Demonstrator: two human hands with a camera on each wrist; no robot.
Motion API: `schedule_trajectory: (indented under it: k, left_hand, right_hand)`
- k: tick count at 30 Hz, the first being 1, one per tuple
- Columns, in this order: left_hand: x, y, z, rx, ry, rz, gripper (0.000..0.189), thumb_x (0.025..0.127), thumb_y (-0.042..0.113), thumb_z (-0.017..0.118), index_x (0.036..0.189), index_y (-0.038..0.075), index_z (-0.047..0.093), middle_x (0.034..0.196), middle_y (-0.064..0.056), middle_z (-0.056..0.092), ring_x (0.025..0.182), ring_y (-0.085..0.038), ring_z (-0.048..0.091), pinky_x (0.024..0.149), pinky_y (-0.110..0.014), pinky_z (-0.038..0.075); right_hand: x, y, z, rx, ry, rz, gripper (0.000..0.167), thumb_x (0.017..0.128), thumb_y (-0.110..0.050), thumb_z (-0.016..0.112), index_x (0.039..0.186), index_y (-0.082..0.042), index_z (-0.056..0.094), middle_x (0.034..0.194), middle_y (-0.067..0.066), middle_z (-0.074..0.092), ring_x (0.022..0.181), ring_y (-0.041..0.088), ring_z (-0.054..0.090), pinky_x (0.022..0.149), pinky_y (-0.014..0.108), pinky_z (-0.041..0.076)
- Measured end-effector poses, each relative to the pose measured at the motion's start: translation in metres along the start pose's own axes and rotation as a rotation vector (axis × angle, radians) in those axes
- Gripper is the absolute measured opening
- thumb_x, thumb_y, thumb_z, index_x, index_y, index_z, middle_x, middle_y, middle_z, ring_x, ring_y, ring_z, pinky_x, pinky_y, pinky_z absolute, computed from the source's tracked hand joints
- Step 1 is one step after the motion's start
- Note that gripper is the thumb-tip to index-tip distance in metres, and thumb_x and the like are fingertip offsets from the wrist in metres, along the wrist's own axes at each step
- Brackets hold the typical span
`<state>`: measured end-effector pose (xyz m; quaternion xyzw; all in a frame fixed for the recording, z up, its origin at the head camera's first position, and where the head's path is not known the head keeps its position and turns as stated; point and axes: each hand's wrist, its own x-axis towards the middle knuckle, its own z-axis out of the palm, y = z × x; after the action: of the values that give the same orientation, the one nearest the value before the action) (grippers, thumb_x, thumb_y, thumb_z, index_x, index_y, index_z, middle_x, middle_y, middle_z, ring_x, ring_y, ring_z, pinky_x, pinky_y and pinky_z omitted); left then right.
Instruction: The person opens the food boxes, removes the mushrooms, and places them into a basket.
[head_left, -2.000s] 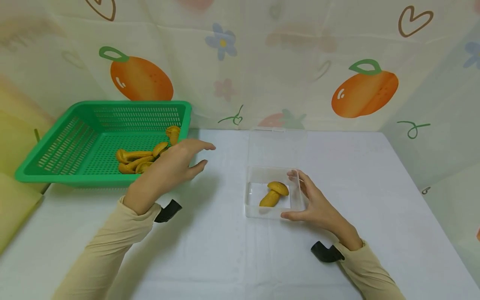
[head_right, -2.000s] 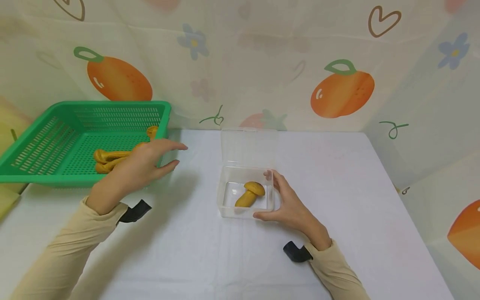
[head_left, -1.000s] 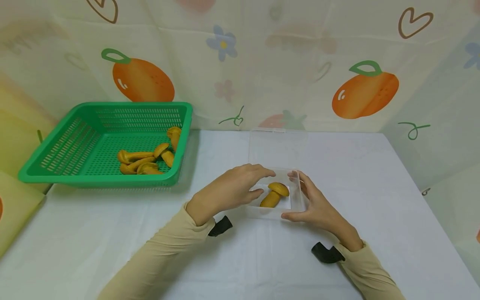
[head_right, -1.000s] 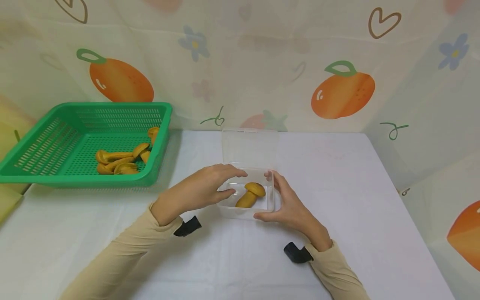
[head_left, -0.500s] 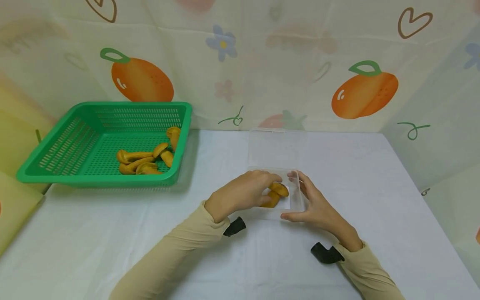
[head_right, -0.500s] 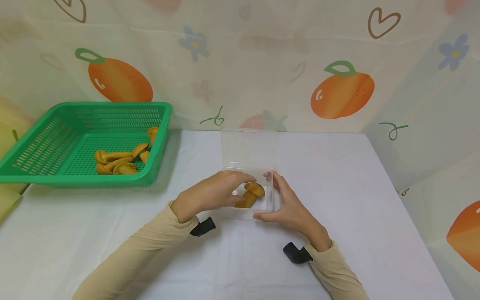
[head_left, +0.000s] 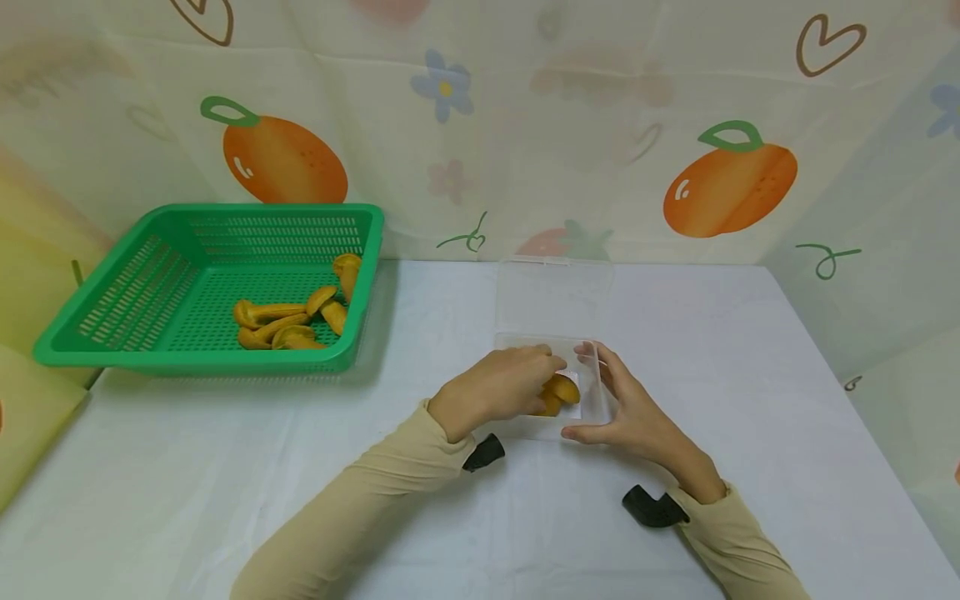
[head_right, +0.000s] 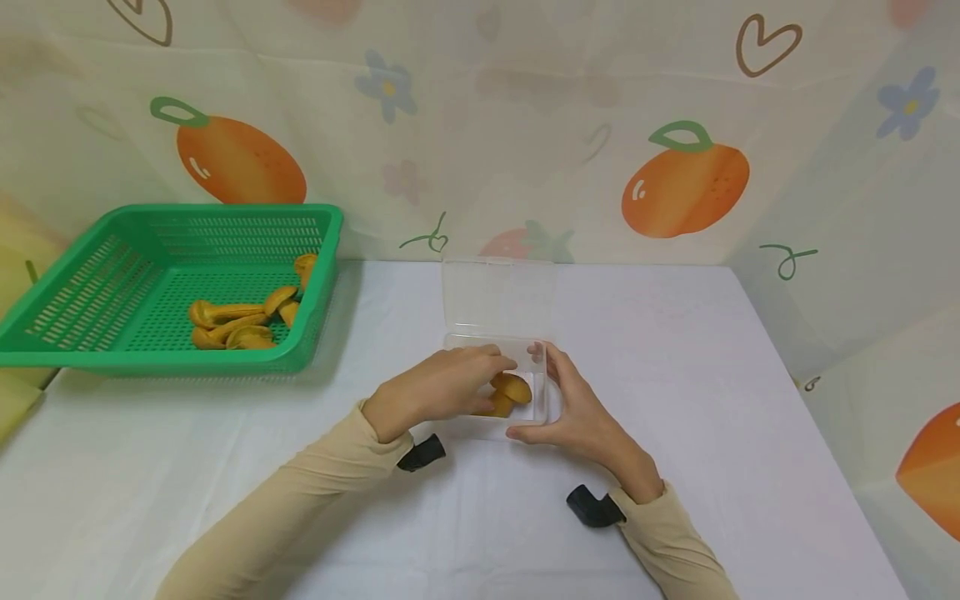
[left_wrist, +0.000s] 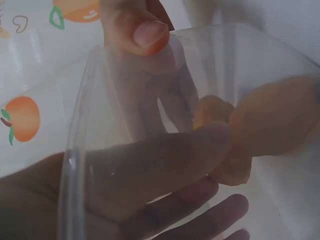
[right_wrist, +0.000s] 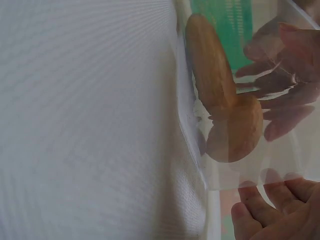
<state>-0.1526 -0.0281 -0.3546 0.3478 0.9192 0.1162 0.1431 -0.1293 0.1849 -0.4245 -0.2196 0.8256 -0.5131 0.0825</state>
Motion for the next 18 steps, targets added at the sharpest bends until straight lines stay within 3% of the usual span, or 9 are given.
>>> schedule_trajectory:
  k: [5, 12, 18]
  left_hand:
    - [0.003, 0.001, 0.001, -0.004, -0.03, 0.01, 0.03, 0.087, 0.023, 0.078, 0.114, 0.015, 0.07, 0.098, 0.002, 0.06, 0.082, -0.01, 0.055, 0.072, -0.024, 0.049]
    - [0.008, -0.001, 0.002, -0.069, -0.072, 0.049, 0.027, 0.088, 0.016, 0.076, 0.114, 0.015, 0.068, 0.102, 0.004, 0.07, 0.086, -0.01, 0.062, 0.078, -0.023, 0.052]
    - [0.014, -0.001, 0.004, -0.095, -0.111, 0.07, 0.031, 0.089, 0.019, 0.075, 0.119, 0.011, 0.067, 0.11, 0.001, 0.07, 0.097, -0.013, 0.063, 0.088, -0.024, 0.052]
  right_hand:
    - [0.0, 0.0, 0.0, 0.009, -0.003, 0.0, 0.105, 0.071, -0.018, 0.09, 0.153, -0.013, 0.024, 0.156, 0.013, 0.034, 0.149, 0.03, 0.027, 0.122, 0.054, 0.019]
    - [0.0, 0.0, 0.001, 0.004, -0.004, -0.002, 0.106, 0.071, -0.018, 0.09, 0.153, -0.012, 0.024, 0.156, 0.012, 0.033, 0.149, 0.031, 0.025, 0.122, 0.055, 0.019]
    - [0.0, 0.001, 0.0, -0.005, -0.004, -0.002, 0.107, 0.072, -0.019, 0.09, 0.154, -0.012, 0.021, 0.157, 0.012, 0.033, 0.15, 0.035, 0.024, 0.121, 0.058, 0.02]
